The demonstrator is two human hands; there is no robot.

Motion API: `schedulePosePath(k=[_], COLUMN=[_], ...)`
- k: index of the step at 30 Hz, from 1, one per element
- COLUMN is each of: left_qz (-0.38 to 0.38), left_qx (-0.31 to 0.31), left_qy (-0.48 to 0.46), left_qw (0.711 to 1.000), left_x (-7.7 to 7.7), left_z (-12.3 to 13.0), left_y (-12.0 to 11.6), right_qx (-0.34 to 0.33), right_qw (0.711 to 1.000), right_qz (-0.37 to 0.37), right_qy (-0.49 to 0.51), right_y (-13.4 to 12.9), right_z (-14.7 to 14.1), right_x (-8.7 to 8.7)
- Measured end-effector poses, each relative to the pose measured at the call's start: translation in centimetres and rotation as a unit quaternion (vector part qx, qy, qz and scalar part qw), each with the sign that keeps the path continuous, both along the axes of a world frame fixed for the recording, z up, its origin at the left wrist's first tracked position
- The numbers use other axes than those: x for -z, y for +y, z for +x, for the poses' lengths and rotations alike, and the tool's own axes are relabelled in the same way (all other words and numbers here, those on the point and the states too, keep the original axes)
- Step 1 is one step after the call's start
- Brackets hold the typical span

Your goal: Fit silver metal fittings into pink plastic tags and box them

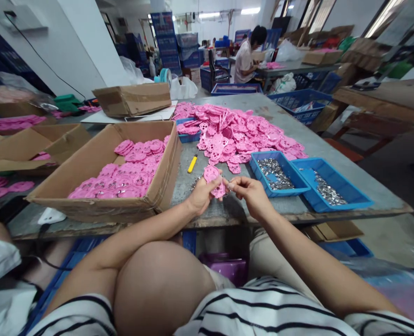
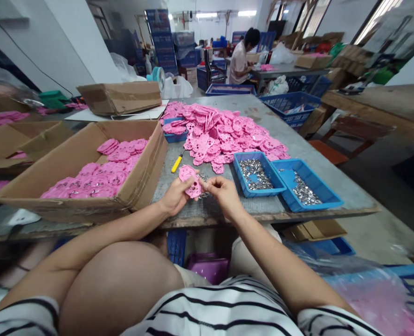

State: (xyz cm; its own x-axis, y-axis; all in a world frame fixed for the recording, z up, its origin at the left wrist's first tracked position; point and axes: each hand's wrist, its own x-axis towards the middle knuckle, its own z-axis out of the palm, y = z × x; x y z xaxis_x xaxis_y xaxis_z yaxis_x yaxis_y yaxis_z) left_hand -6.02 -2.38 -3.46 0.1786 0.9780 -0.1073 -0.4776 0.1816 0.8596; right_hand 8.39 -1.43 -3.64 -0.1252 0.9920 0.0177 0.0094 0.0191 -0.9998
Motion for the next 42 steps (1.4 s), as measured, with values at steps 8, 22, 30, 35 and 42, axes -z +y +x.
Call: schedulePosePath(k=[8, 22, 30, 35, 42], left_qz=[-0.045, -0.038, -0.035, -0.037, -0.037], left_qx=[0.021, 0.025, 0.026, 0.030, 0.034], left_qy=[-0.105, -0.134, -0.133, -0.145, -0.166], left_qw=[0.993, 0.990, 0.990, 0.988, 0.985], left_x=[-1.1, -1.3, -1.4, -1.5, -1.5], left_z=[0.0, 0.2, 0.2, 0.4, 0.3], left_y=[-0.5, -0.7, -0.9, -0.9, -0.9], right_qx=[0.022, 0.022, 0.053, 0.066, 0.066], right_qw=[0.997, 0.996, 0.995, 0.994, 0.992], right_qz=[0.069, 0.089, 0.079, 0.080, 0.105], right_qy=[0.034, -0.005, 0.011, 0.022, -0.002], right_y=[-0.4, -0.7, -0.7, -0.9, -0.7], right_z=[-0.7, -1.2, -1.5, -1.7, -1.5], right_x=[-0.2, -0.2, 0.0, 0.1, 0.0])
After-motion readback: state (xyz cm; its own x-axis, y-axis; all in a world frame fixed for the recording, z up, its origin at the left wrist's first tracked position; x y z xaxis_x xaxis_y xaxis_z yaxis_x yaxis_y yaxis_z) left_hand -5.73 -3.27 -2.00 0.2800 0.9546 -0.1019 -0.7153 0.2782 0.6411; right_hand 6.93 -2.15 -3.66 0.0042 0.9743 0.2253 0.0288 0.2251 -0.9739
